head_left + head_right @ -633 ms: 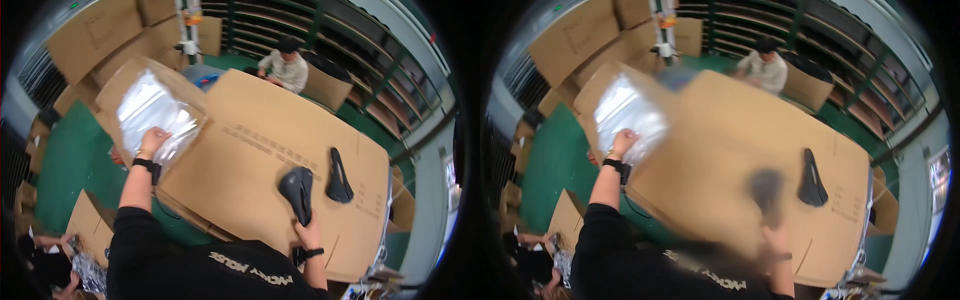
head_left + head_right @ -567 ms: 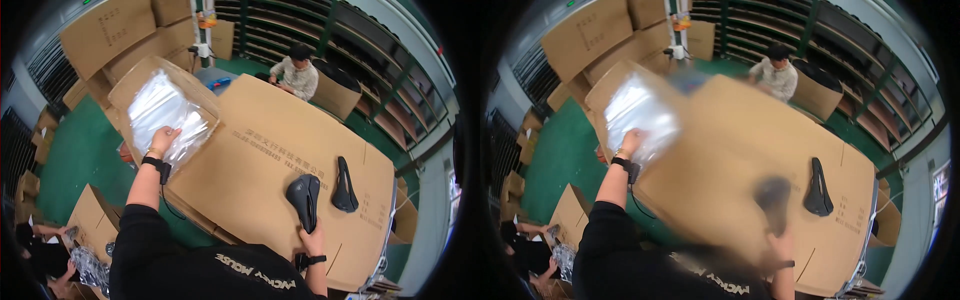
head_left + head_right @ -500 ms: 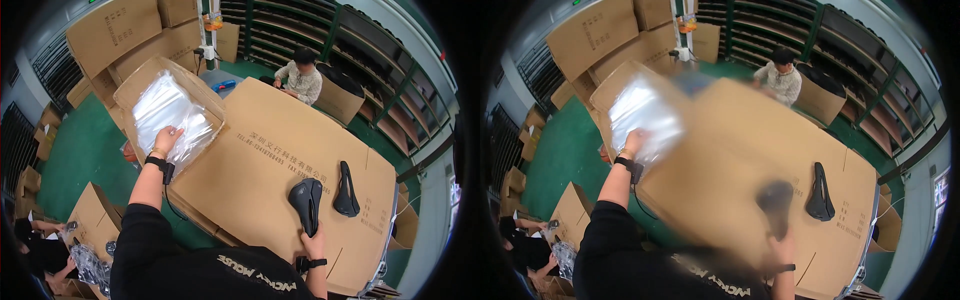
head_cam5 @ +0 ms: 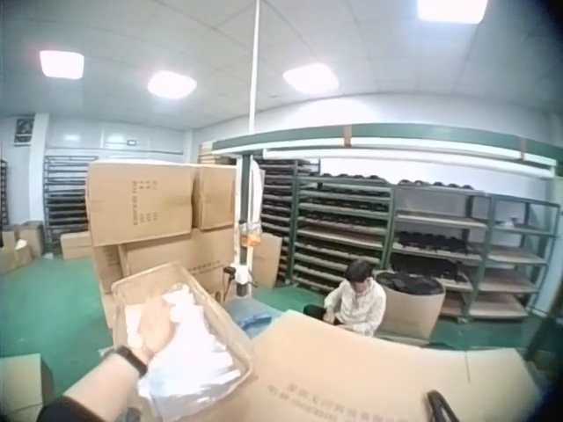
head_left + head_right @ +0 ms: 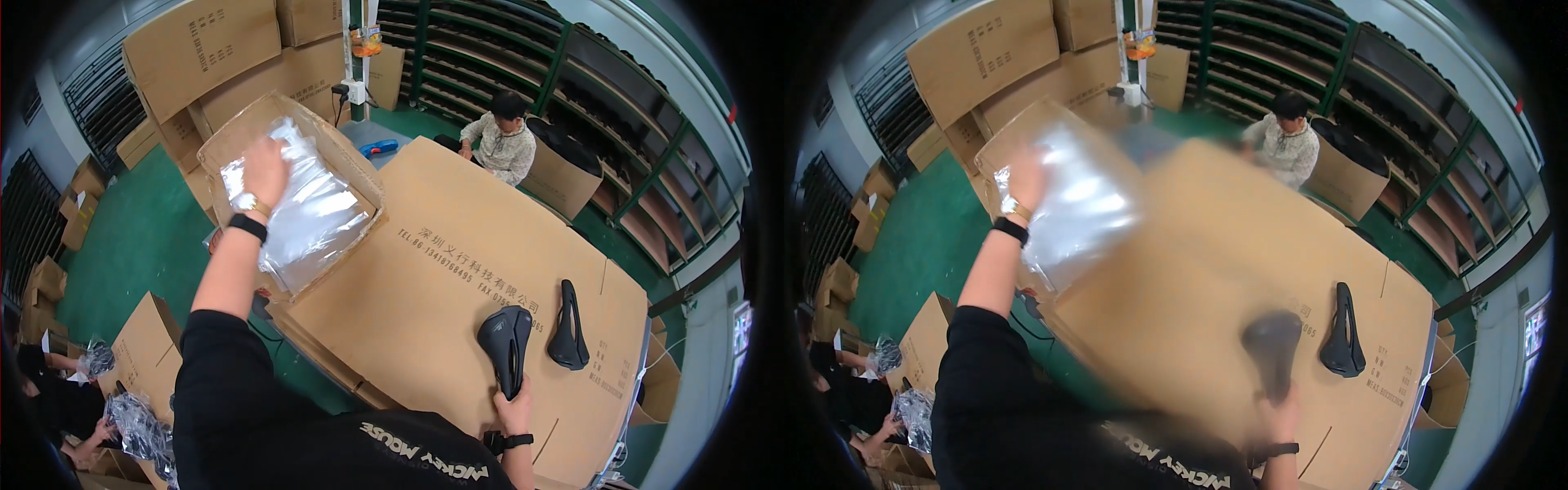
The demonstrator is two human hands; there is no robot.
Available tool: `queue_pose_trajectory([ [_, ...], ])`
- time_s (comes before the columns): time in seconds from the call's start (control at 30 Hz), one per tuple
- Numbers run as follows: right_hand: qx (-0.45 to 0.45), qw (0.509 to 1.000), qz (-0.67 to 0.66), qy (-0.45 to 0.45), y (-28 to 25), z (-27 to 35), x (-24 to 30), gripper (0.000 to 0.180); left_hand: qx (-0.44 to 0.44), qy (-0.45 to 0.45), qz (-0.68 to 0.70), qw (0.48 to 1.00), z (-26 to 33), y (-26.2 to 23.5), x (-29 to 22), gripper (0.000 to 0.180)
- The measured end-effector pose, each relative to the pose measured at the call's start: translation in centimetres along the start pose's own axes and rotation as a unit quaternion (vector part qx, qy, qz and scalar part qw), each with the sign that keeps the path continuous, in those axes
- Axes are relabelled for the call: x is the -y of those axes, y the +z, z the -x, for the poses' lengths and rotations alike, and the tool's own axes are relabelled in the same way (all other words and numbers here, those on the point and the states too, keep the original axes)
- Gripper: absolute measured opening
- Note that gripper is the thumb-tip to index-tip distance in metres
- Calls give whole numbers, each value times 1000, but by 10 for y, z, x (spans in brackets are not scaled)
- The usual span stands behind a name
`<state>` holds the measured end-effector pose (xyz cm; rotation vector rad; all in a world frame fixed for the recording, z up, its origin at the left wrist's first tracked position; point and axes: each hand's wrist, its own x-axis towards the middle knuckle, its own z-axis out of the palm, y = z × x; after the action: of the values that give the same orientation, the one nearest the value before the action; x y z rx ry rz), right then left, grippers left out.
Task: Packing bicycle seats into plastic bags and placing them into cardboard boxes.
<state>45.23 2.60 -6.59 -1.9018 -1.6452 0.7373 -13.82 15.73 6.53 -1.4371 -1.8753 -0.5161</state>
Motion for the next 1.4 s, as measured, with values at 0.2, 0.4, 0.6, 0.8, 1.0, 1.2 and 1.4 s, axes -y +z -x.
queue_pose_trajectory([
  [0.2, -18, 998, 48, -20, 1, 2, -1, 60, 353, -73, 206, 910, 109, 118, -32, 46],
  [0.4, -11, 999, 46, 9, -1, 8, 6, 58, 361, -181, 356, 843, 102, 93, -21, 25],
  [0.6, -9, 998, 47, 29, -1, 7, 10, 58, 365, -173, 330, 853, 83, 66, -6, 21],
  [0.8, -17, 997, 63, 28, -2, 7, 3, 61, 260, -311, 415, 814, 75, 36, -13, 23],
  [1.0, -24, 998, 51, 10, -1, 6, -10, 60, 240, -385, 580, 677, 73, 35, -12, 20],
  [1.2, -31, 995, -80, 49, 3, 5, 2, 57, 72, -340, 700, 624, 51, -87, -88, 17],
  [1.4, -12, 964, -246, 100, 21, 9, -3, 48, 246, -143, 701, 654, 143, -81, -222, 20],
])
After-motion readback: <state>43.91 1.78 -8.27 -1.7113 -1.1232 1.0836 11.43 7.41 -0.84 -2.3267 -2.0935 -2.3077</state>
